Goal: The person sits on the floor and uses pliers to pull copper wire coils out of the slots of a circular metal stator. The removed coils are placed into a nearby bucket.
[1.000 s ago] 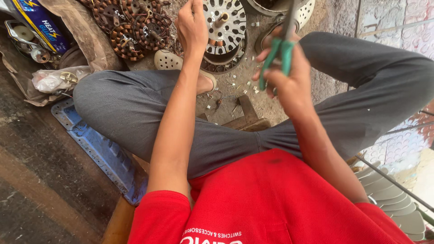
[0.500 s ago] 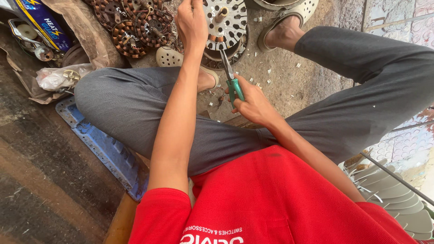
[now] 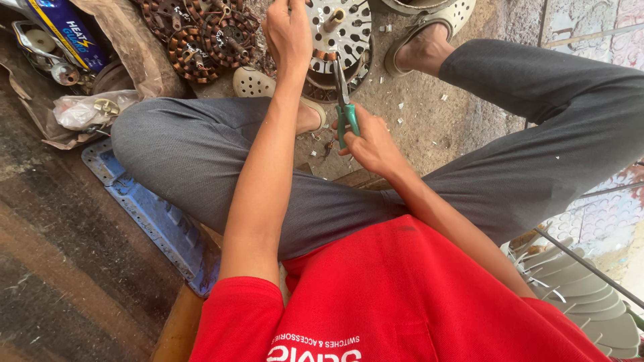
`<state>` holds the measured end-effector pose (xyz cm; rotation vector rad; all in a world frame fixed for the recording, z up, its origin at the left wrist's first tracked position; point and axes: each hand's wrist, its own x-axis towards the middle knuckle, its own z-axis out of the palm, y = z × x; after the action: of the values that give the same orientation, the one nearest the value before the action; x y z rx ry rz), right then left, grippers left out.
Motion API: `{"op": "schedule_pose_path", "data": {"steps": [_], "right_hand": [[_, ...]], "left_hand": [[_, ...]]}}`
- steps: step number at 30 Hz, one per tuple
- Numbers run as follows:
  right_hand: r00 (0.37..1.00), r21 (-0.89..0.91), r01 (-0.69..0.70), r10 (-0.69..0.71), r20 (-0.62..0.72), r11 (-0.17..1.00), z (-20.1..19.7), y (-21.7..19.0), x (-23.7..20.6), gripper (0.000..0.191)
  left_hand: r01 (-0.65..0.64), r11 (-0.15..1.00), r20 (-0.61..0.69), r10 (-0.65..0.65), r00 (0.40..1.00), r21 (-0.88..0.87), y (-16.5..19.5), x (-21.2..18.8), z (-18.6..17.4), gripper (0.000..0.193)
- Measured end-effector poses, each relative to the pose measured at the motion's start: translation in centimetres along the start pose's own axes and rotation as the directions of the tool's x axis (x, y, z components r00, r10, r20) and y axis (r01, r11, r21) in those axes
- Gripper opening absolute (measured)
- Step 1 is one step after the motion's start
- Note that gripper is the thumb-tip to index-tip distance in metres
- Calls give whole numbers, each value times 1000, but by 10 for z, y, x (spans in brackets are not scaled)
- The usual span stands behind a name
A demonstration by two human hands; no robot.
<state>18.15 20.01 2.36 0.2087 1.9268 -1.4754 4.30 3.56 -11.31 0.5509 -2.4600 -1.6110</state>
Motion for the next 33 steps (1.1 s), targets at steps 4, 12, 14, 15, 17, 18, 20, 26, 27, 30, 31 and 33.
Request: {"op": "schedule_pose_path", "data": {"steps": [4, 12, 14, 15, 17, 18, 20, 26, 27, 30, 31, 33], "right_hand": [[999, -126, 14, -20, -48, 992, -8, 6, -1, 58], [995, -408, -36, -4, -97, 912, -31, 10, 6, 33], [994, -437, -78, 38, -100, 896, -34, 10, 5, 34], [994, -441, -44, -5, -109, 896, -35, 9, 6, 33], [989, -468, 26, -92, -120, 884, -38, 7, 8, 32], [985, -487, 60, -130, -111, 871, -39, 5, 9, 32], [993, -497, 3, -62, -103, 868, -42, 1, 9, 31], [995, -534, -41, -14, -99, 844, -49, -8, 6, 31], [996, -538, -57, 9, -91, 841, -49, -8, 6, 31], [993, -544, -121, 98, -71, 830, -50, -5, 9, 34], [989, -545, -150, 134, -70, 825, -51, -3, 10, 35], [985, -411, -138, 167, 35, 901, -55, 0, 13, 33]], "left_hand": [[-34, 999, -37, 34, 999, 5, 3, -5, -2, 53], [-85, 996, -124, 86, 989, 14, 21, -27, -11, 49], [-101, 994, -164, 107, 981, 47, 25, -35, -12, 50], [-110, 992, -173, 118, 978, 55, 27, -37, -12, 49], [-143, 988, -190, 153, 970, 64, 30, -41, -12, 48], [-155, 985, -182, 166, 969, 78, 31, -42, -12, 48], [-179, 978, -162, 195, 967, 108, 32, -44, -14, 48], [-145, 986, -137, 155, 978, 80, 31, -47, -16, 49], [-97, 990, -122, 110, 986, 106, 31, -46, -16, 49], [-40, 987, -119, 59, 991, 158, 28, -46, -17, 51], [-87, 985, -140, 108, 984, 150, 27, -47, -17, 51], [-123, 986, -149, 139, 979, 110, 25, -49, -17, 50]]}}
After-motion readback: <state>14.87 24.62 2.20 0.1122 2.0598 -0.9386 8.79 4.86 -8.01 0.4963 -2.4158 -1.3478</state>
